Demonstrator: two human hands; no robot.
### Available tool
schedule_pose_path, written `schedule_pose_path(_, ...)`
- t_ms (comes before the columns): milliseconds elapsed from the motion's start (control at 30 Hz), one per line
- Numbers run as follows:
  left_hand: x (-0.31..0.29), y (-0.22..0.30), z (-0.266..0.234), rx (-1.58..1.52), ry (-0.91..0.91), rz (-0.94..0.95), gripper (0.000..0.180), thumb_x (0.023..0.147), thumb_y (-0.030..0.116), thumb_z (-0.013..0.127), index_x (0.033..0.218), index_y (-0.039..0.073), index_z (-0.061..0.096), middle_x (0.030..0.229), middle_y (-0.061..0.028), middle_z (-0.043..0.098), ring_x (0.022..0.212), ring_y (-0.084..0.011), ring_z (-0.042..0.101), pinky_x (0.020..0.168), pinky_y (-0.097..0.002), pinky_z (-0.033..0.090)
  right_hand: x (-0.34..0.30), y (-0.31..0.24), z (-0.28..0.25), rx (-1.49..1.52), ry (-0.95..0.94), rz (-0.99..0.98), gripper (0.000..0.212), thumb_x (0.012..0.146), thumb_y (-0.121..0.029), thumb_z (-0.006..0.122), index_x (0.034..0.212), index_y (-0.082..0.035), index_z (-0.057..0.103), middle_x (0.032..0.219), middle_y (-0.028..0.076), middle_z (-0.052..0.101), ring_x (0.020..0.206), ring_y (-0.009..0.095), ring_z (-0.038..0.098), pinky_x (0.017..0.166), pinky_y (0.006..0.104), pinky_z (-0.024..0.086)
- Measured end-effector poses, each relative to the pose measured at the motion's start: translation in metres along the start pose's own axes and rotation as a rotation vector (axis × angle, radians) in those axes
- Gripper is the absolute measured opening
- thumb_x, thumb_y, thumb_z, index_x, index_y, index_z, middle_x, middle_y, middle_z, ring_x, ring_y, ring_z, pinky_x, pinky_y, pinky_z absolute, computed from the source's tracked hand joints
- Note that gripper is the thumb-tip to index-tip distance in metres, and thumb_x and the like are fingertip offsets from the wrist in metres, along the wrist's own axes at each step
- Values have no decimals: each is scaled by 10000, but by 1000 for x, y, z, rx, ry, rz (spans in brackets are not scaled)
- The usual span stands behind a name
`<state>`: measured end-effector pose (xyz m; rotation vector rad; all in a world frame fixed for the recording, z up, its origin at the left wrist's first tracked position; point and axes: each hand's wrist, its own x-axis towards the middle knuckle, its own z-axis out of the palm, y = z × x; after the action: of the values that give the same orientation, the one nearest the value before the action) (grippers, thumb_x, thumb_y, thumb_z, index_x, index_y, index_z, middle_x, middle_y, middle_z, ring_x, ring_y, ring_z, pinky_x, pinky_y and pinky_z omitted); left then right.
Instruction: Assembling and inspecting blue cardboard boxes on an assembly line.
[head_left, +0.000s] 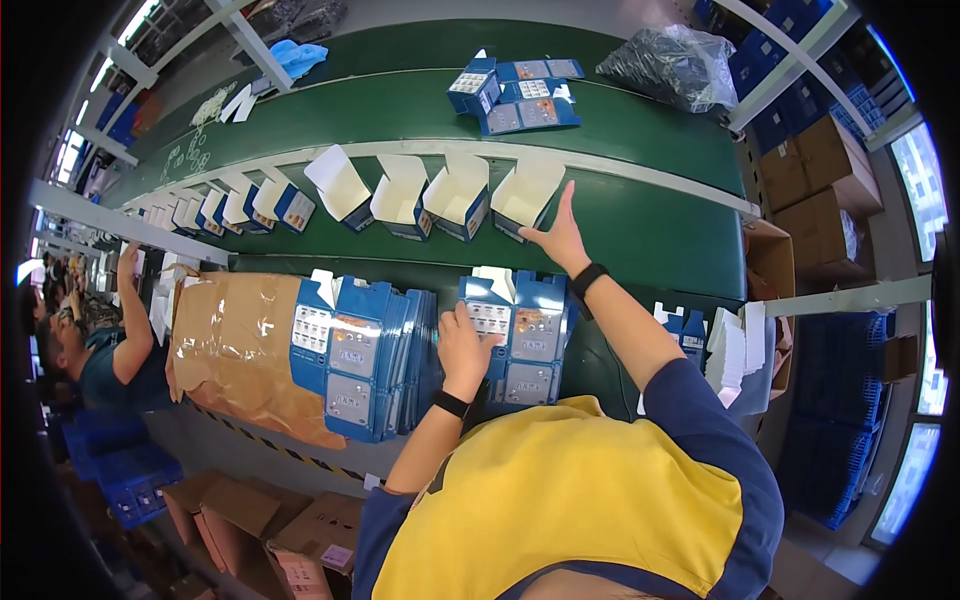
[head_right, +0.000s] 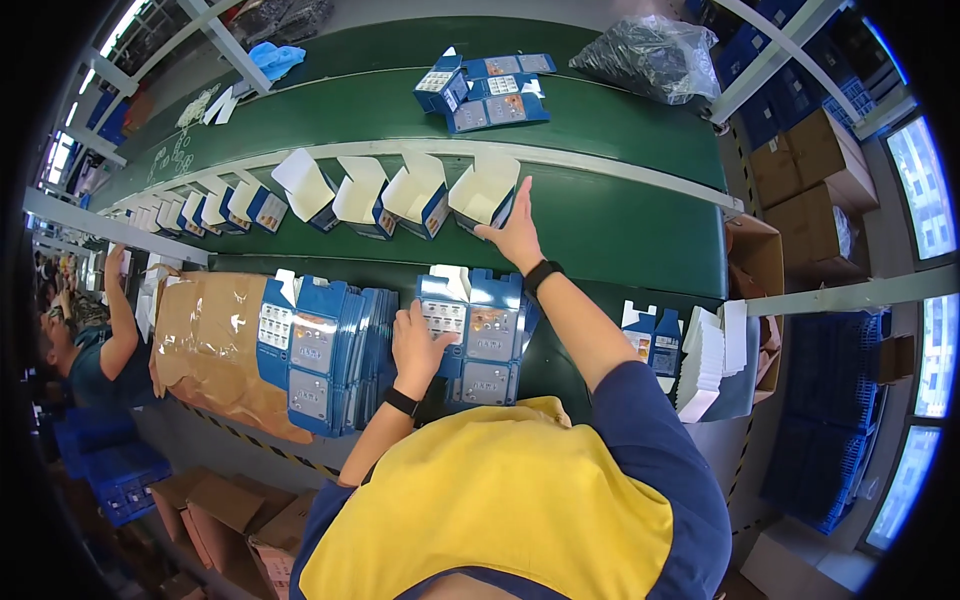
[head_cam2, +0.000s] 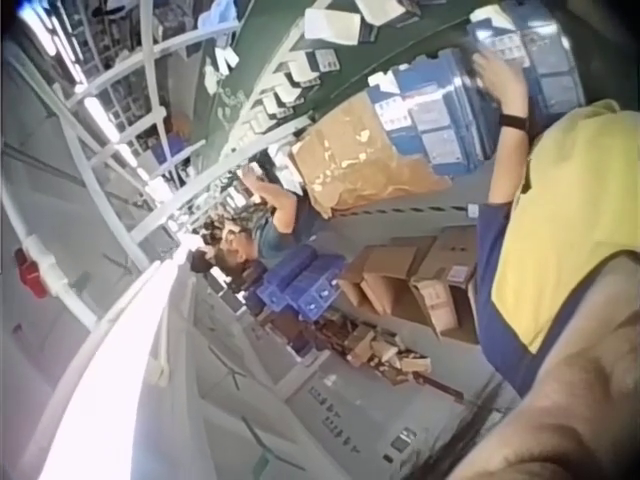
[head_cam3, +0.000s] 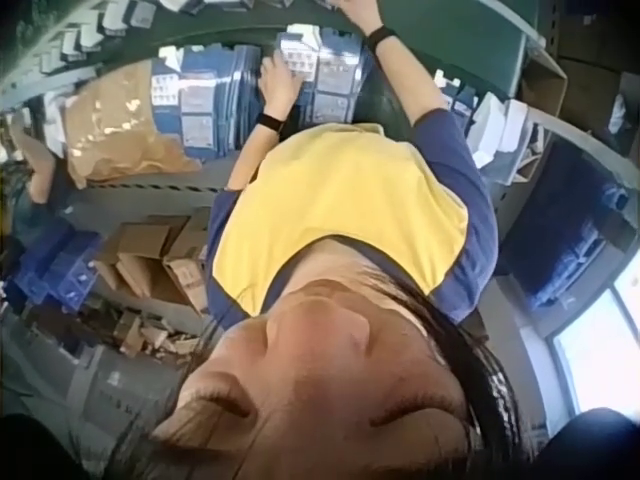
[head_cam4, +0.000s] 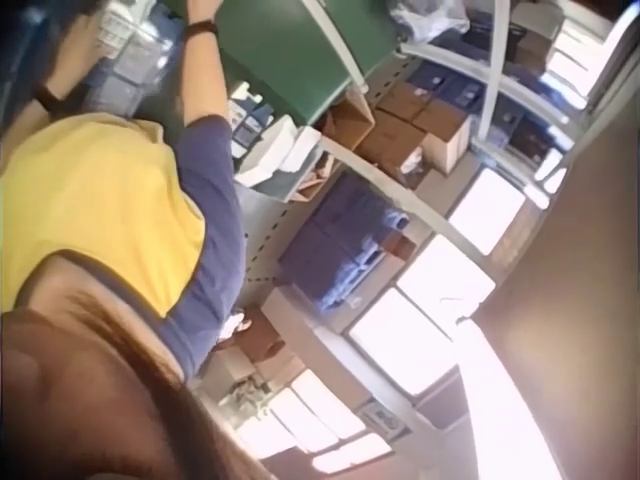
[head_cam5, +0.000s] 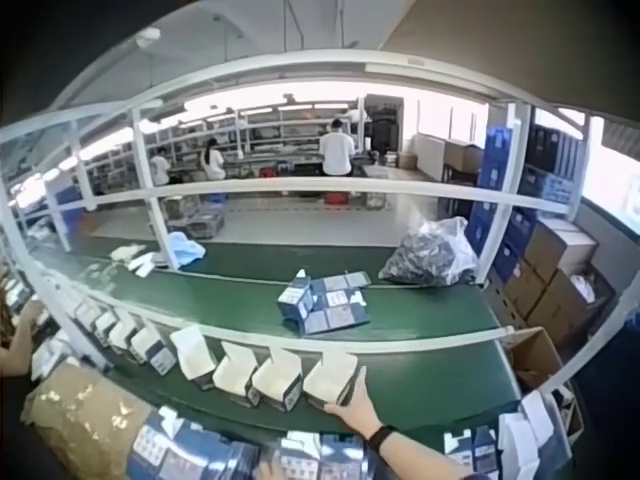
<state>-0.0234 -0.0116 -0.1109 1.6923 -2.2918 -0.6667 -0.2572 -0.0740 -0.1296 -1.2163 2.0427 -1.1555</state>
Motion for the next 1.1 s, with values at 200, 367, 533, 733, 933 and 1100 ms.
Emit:
schedule_pose_path(200,-7,2,-16,125,90,151,722,651,220,784,1238,5,424,1088,-166,479,991,-323,490,795,-348,435,-137,-28,-52,543,-345,545,885,793,-18,597,1411,54,-32,1434,220,253,1288,271,347,1020,325,329)
schedule_pose_path(367,-8,24,-36,-452,26,24,642,737,248,741,1230,13,402,1053,-100,528,956,-209,520,787,-270,412,-178,-42,-56,707,-279,265,834,783,-11,610,1417,22,69,1396,175,325,1257,223,378,1020,316,325)
schedule_pose_path(533,2,57,-73,-1340,-88,-309,592,793,310,707,1194,7,394,1162,-103,513,1042,-184,510,892,-294,384,-195,-76,-82,437,-333,-13,872,762,-133,696,1422,-28,135,1371,154,366,1238,234,407,1025,329,312)
schedule_pose_path(733,-14,70,-84,-1383,-366,-7,740,787,308,712,1312,-1,291,1278,-130,448,1168,-202,449,975,-314,340,-182,-88,-87,826,-522,-92,1076,693,-305,792,1461,-106,64,1437,154,259,1299,242,322,1054,350,261)
schedule_pose_path(933,-48,105,-99,-743,-411,613,990,712,246,770,1426,14,124,1354,-202,363,1243,-274,399,1038,-347,289,-142,-86,-80,981,-69,-256,1359,485,-407,891,1462,-94,0,1452,134,222,1329,228,255,1070,351,230)
schedule_pose_path(1100,-21,70,-96,-718,-204,484,1062,640,209,803,1433,45,116,1357,-224,329,1225,-359,403,1043,-444,289,-153,-109,-113,1075,-228,-71,1397,366,-452,906,1443,-64,104,1380,108,361,1251,213,374,1031,356,307)
